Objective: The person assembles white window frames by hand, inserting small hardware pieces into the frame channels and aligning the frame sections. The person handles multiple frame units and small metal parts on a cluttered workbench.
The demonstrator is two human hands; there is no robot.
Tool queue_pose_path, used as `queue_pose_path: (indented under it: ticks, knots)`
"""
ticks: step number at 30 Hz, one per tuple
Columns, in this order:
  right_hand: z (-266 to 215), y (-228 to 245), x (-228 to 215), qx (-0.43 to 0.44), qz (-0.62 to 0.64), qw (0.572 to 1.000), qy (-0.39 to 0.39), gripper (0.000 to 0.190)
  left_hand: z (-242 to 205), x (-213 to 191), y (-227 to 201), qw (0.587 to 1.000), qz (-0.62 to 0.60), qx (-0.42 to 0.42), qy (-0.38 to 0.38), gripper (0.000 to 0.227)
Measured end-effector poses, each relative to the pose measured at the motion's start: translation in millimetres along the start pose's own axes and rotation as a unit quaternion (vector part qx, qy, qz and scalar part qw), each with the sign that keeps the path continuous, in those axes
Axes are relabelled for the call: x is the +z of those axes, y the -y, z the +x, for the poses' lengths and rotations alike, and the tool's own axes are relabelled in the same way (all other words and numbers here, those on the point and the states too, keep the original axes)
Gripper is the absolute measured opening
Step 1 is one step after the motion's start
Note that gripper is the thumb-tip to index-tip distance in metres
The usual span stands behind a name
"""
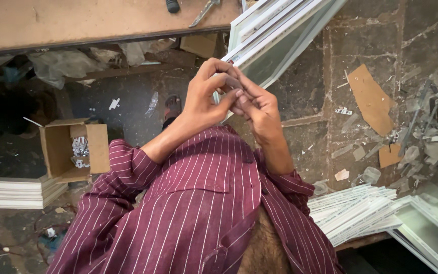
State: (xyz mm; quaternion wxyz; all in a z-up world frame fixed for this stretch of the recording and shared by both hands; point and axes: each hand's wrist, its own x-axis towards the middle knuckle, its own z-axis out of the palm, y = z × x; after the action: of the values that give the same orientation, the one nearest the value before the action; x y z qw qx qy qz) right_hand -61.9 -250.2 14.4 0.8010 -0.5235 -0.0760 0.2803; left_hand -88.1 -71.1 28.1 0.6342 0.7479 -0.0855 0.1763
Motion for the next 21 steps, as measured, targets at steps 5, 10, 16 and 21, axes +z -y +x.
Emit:
queue_pose_path:
  ticks: [5, 10, 16, 21]
  knots:
    - [0, 2, 0, -0.018, -0.052, 0.998, -0.004, 0.048, 5, 0, 0, 1.000, 0.013, 0.025, 0.008, 0.019]
    - [5, -4, -14, -0.078, -0.207, 0.972, -0.085, 0.047, 19, -11, 9, 0.997, -0.030, -0.069, 0.006, 0.009]
    - [-3, -12, -51, -0.072, -0.216, 0.955, -0.188, 0.047, 35, -20, 33, 0.995, -0.003, -0.095, 0.007, 0.011]
    - [-14, -16, -76, -0.079, -0.224, 0.953, -0.190, 0.049, 46, -24, 52, 0.974, 0.204, -0.079, 0.061, 0.011]
